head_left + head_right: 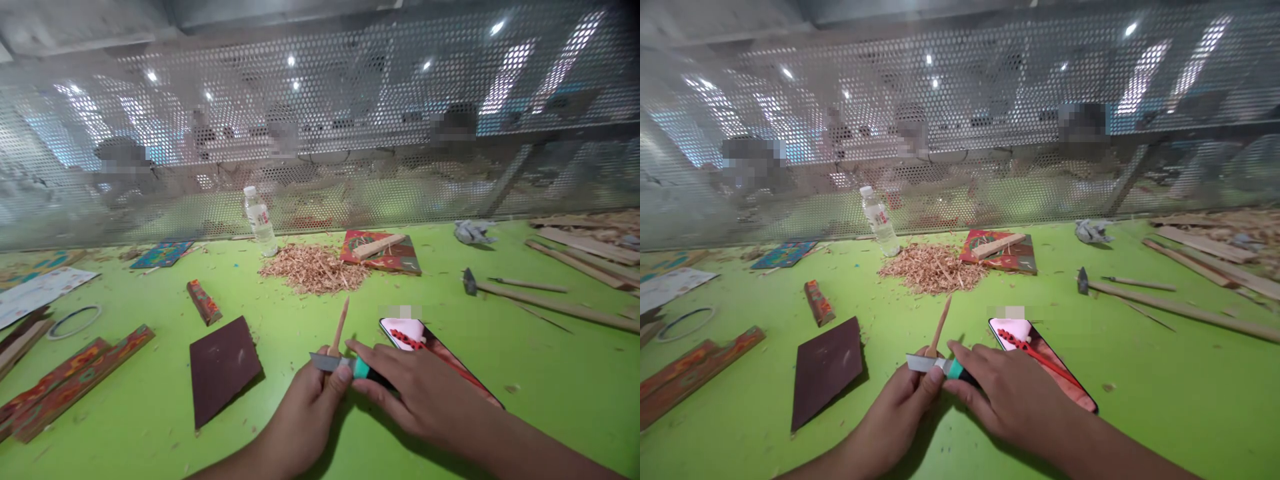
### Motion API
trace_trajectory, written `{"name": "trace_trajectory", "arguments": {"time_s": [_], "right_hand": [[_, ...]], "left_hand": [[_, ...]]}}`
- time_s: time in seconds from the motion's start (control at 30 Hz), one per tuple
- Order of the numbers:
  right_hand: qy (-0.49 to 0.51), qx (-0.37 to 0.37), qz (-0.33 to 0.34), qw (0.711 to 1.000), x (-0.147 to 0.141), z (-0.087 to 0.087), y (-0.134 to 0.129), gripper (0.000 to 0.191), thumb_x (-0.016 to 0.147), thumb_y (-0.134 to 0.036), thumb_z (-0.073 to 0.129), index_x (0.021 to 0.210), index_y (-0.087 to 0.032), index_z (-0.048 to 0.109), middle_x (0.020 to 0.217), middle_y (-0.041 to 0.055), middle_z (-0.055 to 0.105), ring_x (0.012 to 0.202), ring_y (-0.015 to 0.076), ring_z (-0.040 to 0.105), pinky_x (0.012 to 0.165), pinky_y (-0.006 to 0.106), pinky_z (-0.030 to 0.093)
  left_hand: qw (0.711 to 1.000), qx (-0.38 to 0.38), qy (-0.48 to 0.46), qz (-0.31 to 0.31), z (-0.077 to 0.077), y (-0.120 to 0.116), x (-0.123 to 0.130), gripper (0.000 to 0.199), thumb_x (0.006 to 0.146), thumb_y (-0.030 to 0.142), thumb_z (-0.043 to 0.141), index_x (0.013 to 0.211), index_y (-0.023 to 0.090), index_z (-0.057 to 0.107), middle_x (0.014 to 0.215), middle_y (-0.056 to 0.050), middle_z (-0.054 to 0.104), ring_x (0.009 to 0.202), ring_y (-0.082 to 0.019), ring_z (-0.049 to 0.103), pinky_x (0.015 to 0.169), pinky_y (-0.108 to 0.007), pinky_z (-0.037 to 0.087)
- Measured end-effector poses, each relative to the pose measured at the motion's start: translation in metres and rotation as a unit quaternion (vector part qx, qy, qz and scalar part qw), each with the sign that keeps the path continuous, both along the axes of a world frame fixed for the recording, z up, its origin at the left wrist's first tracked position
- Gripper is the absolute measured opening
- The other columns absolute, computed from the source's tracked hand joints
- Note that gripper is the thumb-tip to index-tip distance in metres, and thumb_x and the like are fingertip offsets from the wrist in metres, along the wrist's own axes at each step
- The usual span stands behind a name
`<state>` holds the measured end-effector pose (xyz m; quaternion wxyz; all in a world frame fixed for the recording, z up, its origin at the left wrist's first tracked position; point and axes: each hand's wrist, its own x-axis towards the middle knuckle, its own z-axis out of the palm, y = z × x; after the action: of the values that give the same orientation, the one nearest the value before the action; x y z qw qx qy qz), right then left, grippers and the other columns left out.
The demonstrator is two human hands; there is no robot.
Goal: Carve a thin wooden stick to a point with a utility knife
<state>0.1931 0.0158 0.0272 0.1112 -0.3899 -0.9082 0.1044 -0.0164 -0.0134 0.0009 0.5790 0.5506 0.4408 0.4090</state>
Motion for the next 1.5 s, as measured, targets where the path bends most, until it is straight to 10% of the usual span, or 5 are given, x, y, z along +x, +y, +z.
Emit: {"name": "trace_trajectory", "arguments": {"time_s": [0.3,0.8,1.5], "right_hand": [[0.033,0.136,-0.048,0.989,-0.012,-0.014,-0.013,0.061,0.116,-0.048,0.023,0.14,-0.008,0.062,0.089,0.0089,0.079,0.066,0.0226,0.075,0.049,0.034,0.048],[0.014,0.236,-0.065,0.969,-0.021,-0.012,-0.015,0.059,0.117,-0.044,0.02,0.142,-0.007,0.059,0.079,0.0084,0.074,0.059,0.019,0.068,0.046,0.03,0.041],[0.001,0.049,0.012,0.999,0.001,0.001,0.001,0.053,0.114,-0.044,0.035,0.155,-0.014,0.052,0.113,0.0127,0.08,0.087,0.0248,0.078,0.066,0.035,0.057]], "left_hand": [[0.998,0.01,0.042,0.048,0.011,0.001,0.008,0.039,0.102,0.053,0.056,0.087,0.018,0.065,0.083,-0.002,0.064,0.084,-0.021,0.055,0.08,-0.031,0.045],[0.994,-0.026,0.063,0.083,0.011,0.004,0.009,0.054,0.096,0.066,0.058,0.067,0.024,0.042,0.063,0.007,0.037,0.061,-0.013,0.031,0.057,-0.027,0.03],[0.999,-0.035,0.012,0.03,0.013,0.004,0.001,0.044,0.095,0.06,0.067,0.088,0.016,0.068,0.071,0.003,0.056,0.065,-0.014,0.044,0.063,-0.026,0.038]]}}
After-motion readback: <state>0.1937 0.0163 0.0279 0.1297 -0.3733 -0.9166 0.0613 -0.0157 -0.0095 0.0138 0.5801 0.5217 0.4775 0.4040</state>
